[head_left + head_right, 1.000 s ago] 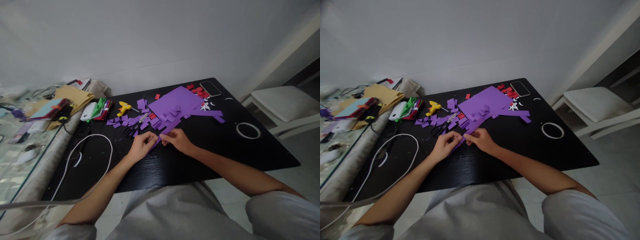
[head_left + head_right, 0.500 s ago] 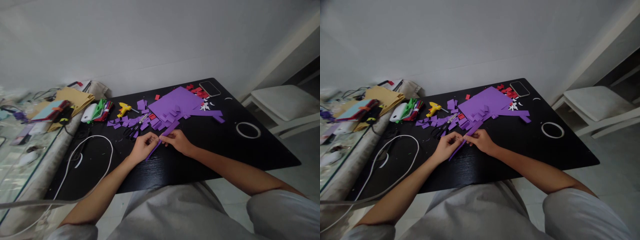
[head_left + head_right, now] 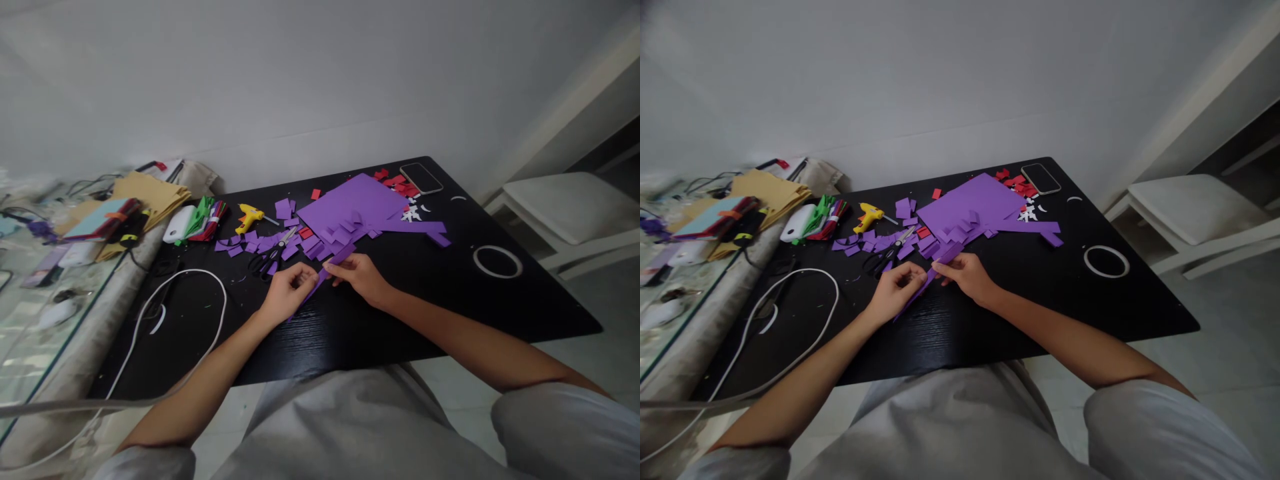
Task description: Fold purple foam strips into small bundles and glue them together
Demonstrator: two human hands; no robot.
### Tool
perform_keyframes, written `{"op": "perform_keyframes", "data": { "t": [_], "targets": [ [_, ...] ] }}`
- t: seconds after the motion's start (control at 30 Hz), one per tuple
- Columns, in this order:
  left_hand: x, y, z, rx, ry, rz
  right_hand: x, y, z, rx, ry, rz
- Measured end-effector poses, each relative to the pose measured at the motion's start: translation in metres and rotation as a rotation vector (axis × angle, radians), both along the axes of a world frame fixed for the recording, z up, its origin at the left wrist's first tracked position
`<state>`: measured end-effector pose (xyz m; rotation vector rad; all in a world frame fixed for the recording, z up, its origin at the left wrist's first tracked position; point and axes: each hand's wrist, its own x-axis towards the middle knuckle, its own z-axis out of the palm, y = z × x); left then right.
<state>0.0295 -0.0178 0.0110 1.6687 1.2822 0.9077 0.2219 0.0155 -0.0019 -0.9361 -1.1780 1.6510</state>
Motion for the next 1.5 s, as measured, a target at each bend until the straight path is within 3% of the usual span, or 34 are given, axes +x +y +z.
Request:
{"op": "perform_keyframes", "data": {
  "t": [0.43,0.73,1.23,1.5],
  "targets": [
    [-0.001,0.001,0.001,0.035,0.017,-0.004,0.007,0.009,0.006,-0.074,0.025,-0.088],
    [0.002,0.001,-0.002,-0.022,-0.050,-0.028,0.000,-0.003,0.003,-0.014,-0.009,0.029],
    [0.005,0.002,-0.002,-0.092,-0.193,-0.045,-0.002,-0.007,0.004,0.030,-0.036,0.103],
    [0.003,0.002,-0.002,-0.058,-0.132,-0.042,0.002,-0.001,0.008,-0.032,-0.052,-0.031]
  ]
}}
